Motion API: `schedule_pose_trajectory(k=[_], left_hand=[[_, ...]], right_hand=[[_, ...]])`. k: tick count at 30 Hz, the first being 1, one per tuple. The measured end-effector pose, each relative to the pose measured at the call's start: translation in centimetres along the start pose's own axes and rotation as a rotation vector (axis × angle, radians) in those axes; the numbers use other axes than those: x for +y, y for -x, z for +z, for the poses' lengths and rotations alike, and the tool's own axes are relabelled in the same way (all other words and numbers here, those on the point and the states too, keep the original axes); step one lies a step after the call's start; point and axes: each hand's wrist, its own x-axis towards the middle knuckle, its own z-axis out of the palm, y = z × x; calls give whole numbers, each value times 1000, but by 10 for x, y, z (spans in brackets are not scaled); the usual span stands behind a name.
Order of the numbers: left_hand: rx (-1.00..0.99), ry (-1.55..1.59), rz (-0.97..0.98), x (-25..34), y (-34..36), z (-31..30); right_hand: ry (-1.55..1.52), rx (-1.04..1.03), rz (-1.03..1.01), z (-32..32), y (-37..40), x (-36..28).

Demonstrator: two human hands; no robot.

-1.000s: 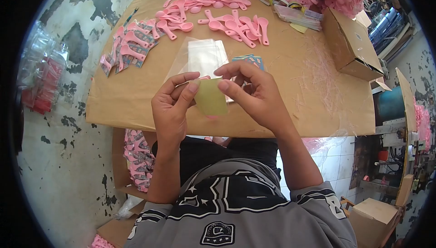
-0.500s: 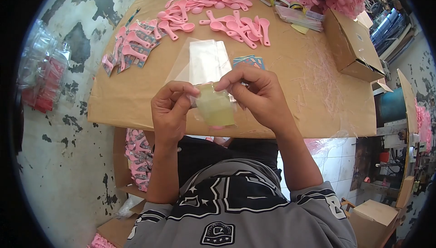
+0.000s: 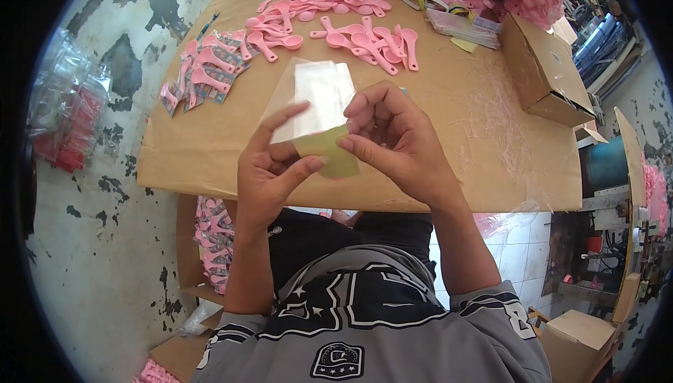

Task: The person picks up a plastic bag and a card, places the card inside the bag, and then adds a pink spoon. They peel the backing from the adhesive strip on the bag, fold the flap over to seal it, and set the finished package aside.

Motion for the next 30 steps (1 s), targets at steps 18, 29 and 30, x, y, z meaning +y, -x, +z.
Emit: schedule_pose_trajectory(k=[18,29,30], left_hand=[[258,-1211,299,30,-36,-124],[116,-1135,-156,-12,-82,-117],[133,-1094,-183,-11,-83,-118]], right_hand=[[1501,462,-259,-126,8,-10],[872,329,340,-64,4,19],[834,335,354,-66,4,20]])
